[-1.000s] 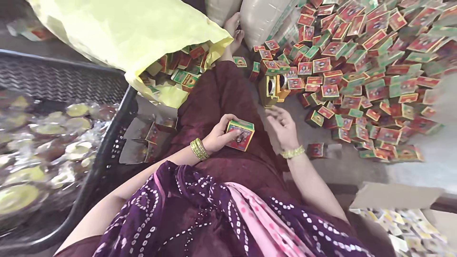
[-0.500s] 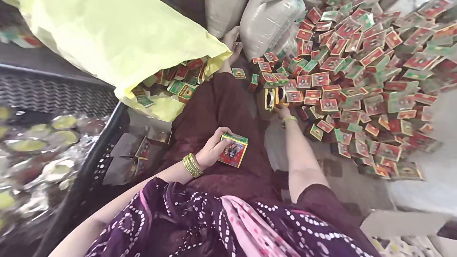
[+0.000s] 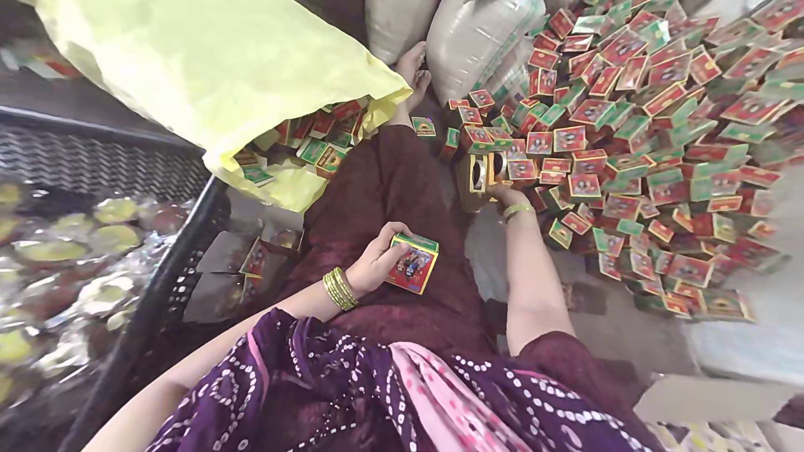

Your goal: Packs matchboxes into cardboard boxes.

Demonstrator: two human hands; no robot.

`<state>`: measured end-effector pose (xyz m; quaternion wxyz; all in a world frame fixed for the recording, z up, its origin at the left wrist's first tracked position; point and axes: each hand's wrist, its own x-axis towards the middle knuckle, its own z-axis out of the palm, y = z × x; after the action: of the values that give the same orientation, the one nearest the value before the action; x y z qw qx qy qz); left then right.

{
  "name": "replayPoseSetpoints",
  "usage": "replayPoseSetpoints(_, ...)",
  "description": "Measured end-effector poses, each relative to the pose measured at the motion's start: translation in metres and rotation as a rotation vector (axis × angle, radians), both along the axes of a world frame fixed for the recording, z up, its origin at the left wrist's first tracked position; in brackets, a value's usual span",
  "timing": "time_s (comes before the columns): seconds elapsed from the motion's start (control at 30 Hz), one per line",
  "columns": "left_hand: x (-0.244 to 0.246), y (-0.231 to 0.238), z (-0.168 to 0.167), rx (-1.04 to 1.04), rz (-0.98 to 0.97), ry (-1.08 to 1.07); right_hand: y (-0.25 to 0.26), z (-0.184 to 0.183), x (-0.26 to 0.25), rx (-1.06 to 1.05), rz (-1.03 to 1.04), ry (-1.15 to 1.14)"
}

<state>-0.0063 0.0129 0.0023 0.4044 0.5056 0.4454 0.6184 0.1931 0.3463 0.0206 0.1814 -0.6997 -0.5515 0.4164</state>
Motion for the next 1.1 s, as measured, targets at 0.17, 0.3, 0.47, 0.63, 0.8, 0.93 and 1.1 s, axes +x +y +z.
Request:
replayPoseSetpoints(0.17, 0.002, -0.001, 0.000, -0.017, -0.002, 0.006, -0.014, -0.021, 0.013, -0.028, 0.061, -0.083)
replayPoseSetpoints(0.3, 0.003, -0.004, 0.002, 0.002, 0.007, -0.002, -0.007, -0.038, 0.013, 0.056, 0.146, -0.152)
replayPoseSetpoints(0.47, 0.004, -0.003, -0.002, 0.040, 0.081, 0.013, -0.025, -0.021, 0.005, 0.151, 0.266, -0.531)
replayPoseSetpoints(0.63, 0.004, -0.001, -0.002, 0.020, 0.221, 0.039, -0.057, 0.001, -0.008, 0.159, 0.299, 0.155)
replayPoseSetpoints(0.8, 0.005, 0.001, -0.005, 0.018, 0.252, 0.077, -0.177, 0.064, -0.031, 0.000, 0.413, 0.818)
replayPoseSetpoints(0.93, 0.006, -0.004, -0.002, 0.012, 0.273, 0.157, -0.234, 0.079, -0.040, -0.046, 0.562, 0.828)
replayPoseSetpoints(1.1, 0.008, -0.007, -0.003, -0.001, 0.245, 0.102, -0.245, 0.066, -0.053, -0.152, 0.486, 0.699)
